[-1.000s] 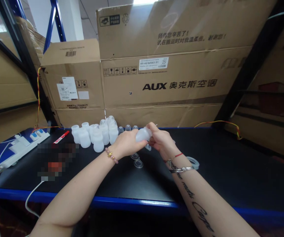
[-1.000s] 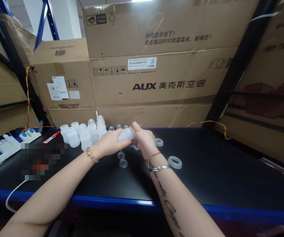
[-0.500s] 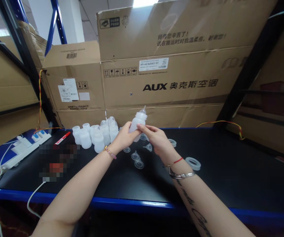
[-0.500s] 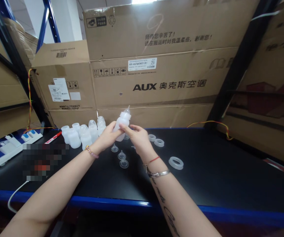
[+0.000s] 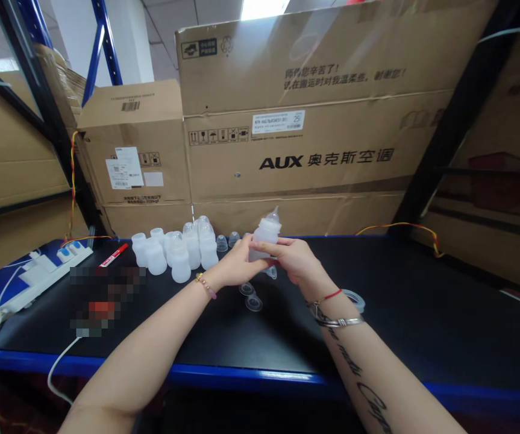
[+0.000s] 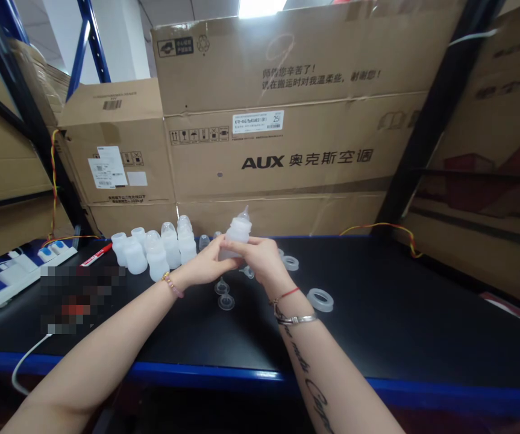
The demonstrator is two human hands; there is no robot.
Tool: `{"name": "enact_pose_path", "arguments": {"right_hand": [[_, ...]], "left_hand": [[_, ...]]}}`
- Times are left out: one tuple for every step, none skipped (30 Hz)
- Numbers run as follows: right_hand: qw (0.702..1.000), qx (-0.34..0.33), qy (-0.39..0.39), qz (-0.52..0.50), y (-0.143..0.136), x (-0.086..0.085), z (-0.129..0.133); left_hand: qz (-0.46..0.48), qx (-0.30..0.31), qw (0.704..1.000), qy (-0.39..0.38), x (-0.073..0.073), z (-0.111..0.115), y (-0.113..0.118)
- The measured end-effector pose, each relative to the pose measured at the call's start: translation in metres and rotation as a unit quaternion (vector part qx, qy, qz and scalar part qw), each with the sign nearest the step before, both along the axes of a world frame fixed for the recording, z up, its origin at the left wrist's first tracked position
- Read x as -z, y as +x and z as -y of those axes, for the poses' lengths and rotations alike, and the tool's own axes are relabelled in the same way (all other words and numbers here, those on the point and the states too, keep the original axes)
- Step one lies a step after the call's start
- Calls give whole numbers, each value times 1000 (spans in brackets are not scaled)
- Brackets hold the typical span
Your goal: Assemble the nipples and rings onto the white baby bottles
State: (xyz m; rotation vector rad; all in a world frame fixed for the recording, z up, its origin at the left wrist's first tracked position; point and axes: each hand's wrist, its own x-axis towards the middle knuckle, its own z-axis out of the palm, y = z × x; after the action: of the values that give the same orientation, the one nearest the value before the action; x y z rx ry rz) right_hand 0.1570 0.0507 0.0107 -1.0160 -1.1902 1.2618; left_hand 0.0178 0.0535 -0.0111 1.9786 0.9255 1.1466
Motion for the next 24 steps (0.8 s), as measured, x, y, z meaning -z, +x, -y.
{"name": "enact_pose_path", "arguments": {"right_hand": [[1000,15,7,2,1,0,0],[999,31,12,9,3,-1,0],[999,49,14,19,5,-2,0],[997,66,15,28,7,-3,0],[996,84,18,33,9,-3,0],[994,101,22,37,11,-3,-1],[992,117,27,41,13,-3,-2],[990,133,31,48,14,-2,-3],[987,146,35,57,16,-2,-4],[985,157,38,66,16,-1,-5],[983,163,38,75,17,0,-6],[982,164,37,82,17,1,-6],[982,163,38,87,17,2,-7],[982,161,39,93,17,2,-7],[982,157,42,99,16,3,-7],[982,149,48,108,16,4,-8],[982,138,55,119,16,4,-8],[981,128,63,134,16,5,-8],[979,119,70,152,16,6,-9],[976,113,75,170,16,7,-10],[973,110,80,186,16,8,-10],[970,110,83,200,16,9,-10],[967,112,85,211,16,9,-10],[965,113,88,219,15,9,-9]], "left_hand": [[10,21,999,-29,-2,-3,-2],[21,35,997,-60,-3,-6,-4],[29,34,995,-89,-4,-11,-7],[25,10,994,-102,-5,-17,-8],[8,-35,995,-98,-4,-23,-9],[-32,-96,992,-72,-2,-29,-10],[-91,-157,983,-36,1,-35,-10],[-122,-188,974,-12,5,-40,-9],[-147,-203,968,8,9,-44,-8],[-169,-206,963,22,13,-48,-6],[-186,-202,961,31,16,-51,-4],[-207,-196,958,39,20,-53,-2],[-228,-190,954,46,22,-55,0],[-247,-184,950,53,24,-56,1],[-264,-180,946,59,25,-58,3],[-279,-178,942,64,26,-58,4],[-291,-178,938,68,26,-58,5],[-302,-180,933,70,26,-58,6],[-312,-185,929,70,27,-57,6],[-319,-190,926,70,27,-56,6],[-325,-194,923,69,27,-55,6],[-329,-198,921,68,28,-54,5],[-332,-199,919,67,28,-52,5],[-333,-200,919,66,28,-51,4]]}}
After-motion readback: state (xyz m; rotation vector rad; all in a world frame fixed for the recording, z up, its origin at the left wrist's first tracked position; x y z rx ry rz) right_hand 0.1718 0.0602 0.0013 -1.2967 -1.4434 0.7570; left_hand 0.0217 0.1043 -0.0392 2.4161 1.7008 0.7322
